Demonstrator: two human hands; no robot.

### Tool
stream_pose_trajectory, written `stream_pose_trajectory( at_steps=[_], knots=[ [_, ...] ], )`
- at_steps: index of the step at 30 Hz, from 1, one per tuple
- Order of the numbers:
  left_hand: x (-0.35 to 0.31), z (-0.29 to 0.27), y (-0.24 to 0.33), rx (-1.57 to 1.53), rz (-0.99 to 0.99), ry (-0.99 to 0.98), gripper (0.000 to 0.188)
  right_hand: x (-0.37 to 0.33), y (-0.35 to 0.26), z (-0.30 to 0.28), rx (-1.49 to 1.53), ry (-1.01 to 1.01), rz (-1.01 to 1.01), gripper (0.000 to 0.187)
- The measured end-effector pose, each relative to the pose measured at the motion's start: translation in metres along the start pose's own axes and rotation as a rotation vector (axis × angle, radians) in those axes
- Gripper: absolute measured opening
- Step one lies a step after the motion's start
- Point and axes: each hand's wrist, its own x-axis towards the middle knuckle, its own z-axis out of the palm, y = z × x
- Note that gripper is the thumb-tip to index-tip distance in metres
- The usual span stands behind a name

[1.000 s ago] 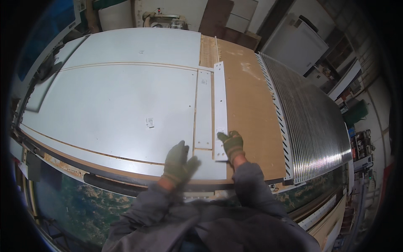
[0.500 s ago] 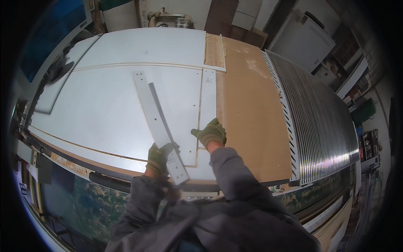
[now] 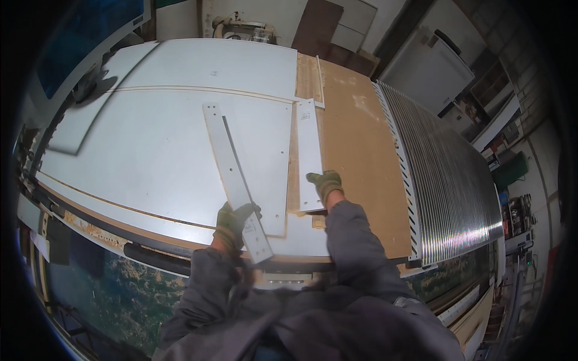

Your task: The person handles white rectangular panels and small white components in a workshop. They place panels on a conveyor, wipe surfaces, and position components along panel edges. The person moves between the conveyor and a workbench, handling multiple panels and components.

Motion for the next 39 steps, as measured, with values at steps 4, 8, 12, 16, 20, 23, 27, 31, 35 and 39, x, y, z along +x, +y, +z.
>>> stream_pose_trajectory(
  at_steps=[4, 8, 12, 16, 20, 23, 27, 31, 35, 39],
  knots=[
    [0.003, -0.004, 0.0, -0.007, 0.008, -0.022, 0.022, -0.03, 0.026, -0.062, -0.001, 0.112, -0.189, 0.051],
    [-0.001, 0.011, 0.01, 0.06, 0.008, -0.009, 0.021, -0.069, 0.048, -0.102, -0.086, 0.243, -0.339, 0.05],
    [-0.023, 0.056, -0.002, -0.048, 0.048, -0.183, 0.024, -0.12, 0.068, -0.112, 0.301, -0.019, -0.43, 0.049],
    [-0.032, 0.104, -0.034, 0.411, 0.319, -0.142, 0.021, -0.147, 0.085, -0.113, 0.441, -0.234, -0.482, 0.042],
    [-0.04, 0.126, -0.069, 0.651, 0.453, -0.078, 0.027, -0.144, 0.112, -0.141, 0.328, -0.187, -0.661, 0.046],
    [-0.048, 0.147, -0.091, 0.643, 0.456, -0.049, 0.029, -0.144, 0.131, -0.169, 0.311, -0.24, -0.714, 0.048],
    [-0.06, 0.185, -0.102, 1.024, 0.782, -0.057, 0.027, -0.155, 0.153, -0.192, 0.678, -0.541, -0.566, 0.043],
    [-0.079, 0.202, -0.096, 0.12, 0.294, -0.045, 0.033, -0.152, 0.186, -0.216, 0.288, -0.28, -0.706, 0.043],
    [-0.088, 0.188, -0.101, 0.232, 0.24, -0.112, 0.04, -0.149, 0.218, -0.238, 0.551, -0.304, -0.504, 0.038],
    [-0.091, 0.165, -0.117, -0.234, 0.063, -0.324, 0.05, -0.167, 0.245, -0.26, 0.814, -0.363, -0.369, 0.035]
  ],
)
